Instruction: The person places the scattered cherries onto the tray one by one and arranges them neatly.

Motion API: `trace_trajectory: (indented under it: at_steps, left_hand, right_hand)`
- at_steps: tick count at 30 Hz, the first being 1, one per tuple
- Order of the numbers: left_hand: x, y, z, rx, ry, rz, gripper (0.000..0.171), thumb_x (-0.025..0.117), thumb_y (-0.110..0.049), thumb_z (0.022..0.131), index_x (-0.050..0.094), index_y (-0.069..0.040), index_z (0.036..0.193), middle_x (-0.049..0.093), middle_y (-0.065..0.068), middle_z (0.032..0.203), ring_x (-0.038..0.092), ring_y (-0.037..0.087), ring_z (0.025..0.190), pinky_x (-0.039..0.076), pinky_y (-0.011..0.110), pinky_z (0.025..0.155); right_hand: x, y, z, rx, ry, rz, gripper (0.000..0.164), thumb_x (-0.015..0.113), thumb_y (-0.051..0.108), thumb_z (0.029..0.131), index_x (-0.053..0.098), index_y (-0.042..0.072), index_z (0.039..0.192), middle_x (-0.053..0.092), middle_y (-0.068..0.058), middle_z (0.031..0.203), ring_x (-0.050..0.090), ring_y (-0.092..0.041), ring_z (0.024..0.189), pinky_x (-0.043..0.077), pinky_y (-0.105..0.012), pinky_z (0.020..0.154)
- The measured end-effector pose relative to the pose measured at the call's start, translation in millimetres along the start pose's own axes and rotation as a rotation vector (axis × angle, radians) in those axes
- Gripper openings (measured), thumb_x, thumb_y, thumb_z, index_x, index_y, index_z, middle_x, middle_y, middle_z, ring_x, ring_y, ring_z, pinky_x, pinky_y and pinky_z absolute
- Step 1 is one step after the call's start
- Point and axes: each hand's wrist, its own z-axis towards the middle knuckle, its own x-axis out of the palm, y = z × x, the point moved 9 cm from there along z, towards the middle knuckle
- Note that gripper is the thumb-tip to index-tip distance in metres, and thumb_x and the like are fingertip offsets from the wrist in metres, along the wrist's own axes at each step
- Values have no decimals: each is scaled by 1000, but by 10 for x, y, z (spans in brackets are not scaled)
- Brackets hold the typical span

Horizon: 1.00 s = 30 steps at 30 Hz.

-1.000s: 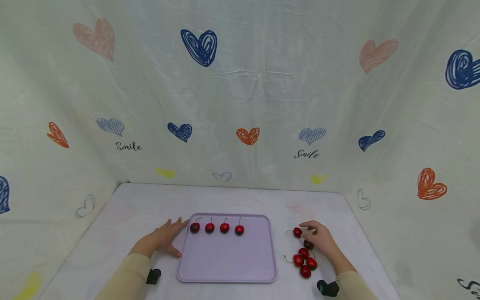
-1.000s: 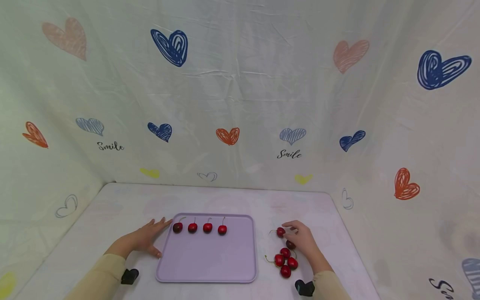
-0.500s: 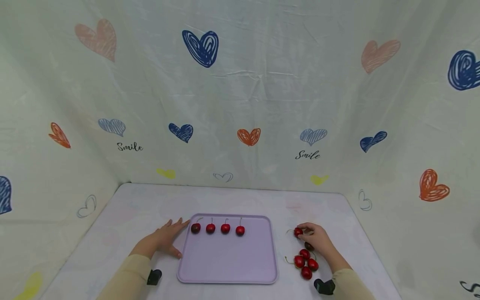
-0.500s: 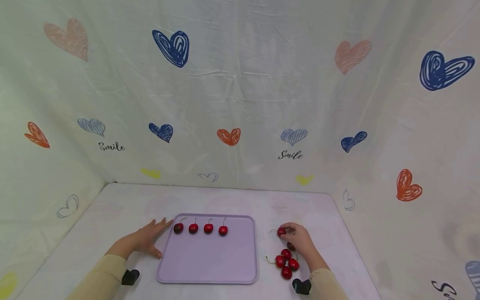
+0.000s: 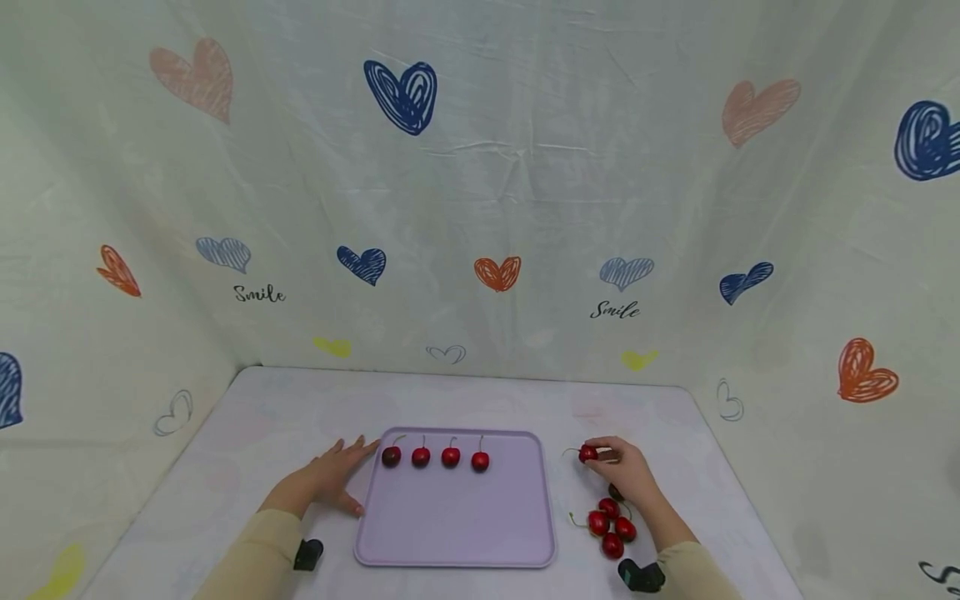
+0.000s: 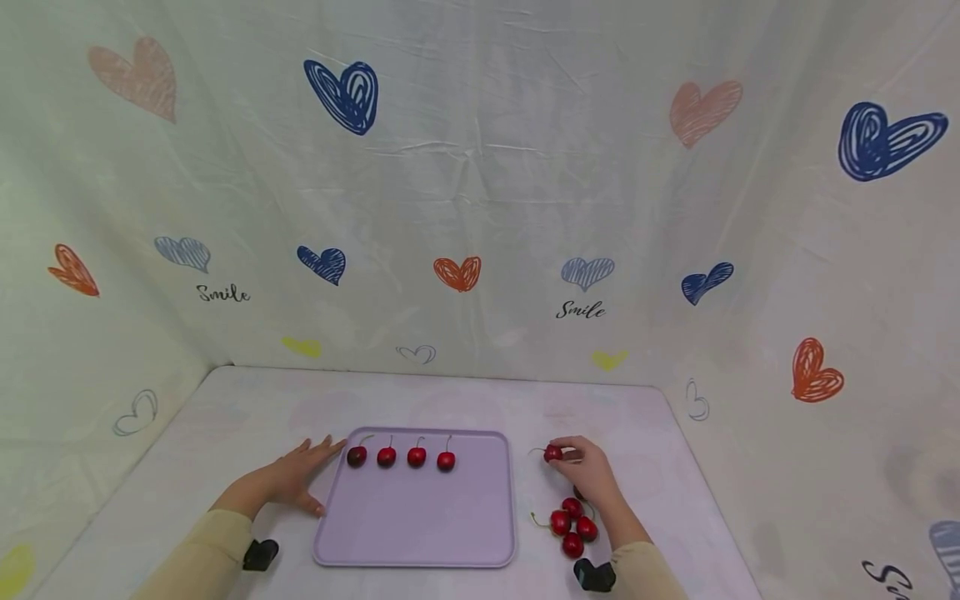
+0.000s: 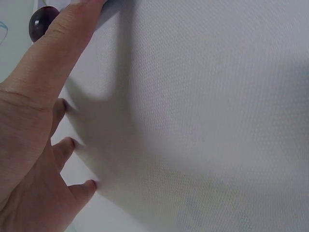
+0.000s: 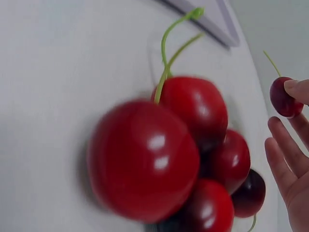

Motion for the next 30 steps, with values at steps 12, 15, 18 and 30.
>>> trace_trajectory:
  at_steps: [12, 15, 18, 30]
  left_hand:
    - [19, 32, 3, 7, -22, 12, 107, 92, -33, 61, 37, -6, 149, 31, 30, 150, 20, 60, 134, 21, 80, 95]
    - [21, 30, -1, 4, -27, 13, 107, 92, -33, 61, 37, -7, 149, 31, 29, 151, 20, 59, 135, 22, 79, 96]
    - [18, 29, -1, 7, -33, 17, 107, 92, -32, 61, 37, -6, 149, 31, 29, 150, 20, 59, 135, 22, 80, 95]
    - [23, 31, 1, 14, -37, 13, 107, 93, -32, 61, 37, -5, 148, 31, 30, 150, 21, 60, 134, 22, 80, 95]
  right_hand:
    - [233, 258, -51, -71, -9, 238, 40, 77, -5, 78, 67, -6, 117, 61, -17, 114, 68, -21, 89, 54, -20, 71]
    - [299, 365, -105, -74, -5, 300, 38, 75, -10, 78, 65, -10, 115, 64, -19, 107, 68, -20, 87, 54, -20, 73]
    - [384, 382, -120, -60, -15, 351, 37, 74, -11, 78, 66, -8, 114, 68, -18, 105, 68, -17, 86, 55, -21, 74]
    - [756, 334, -146, 12, -14, 549, 44, 72, -7, 82, 60, -8, 125, 68, -25, 105, 71, -16, 81, 58, -29, 73]
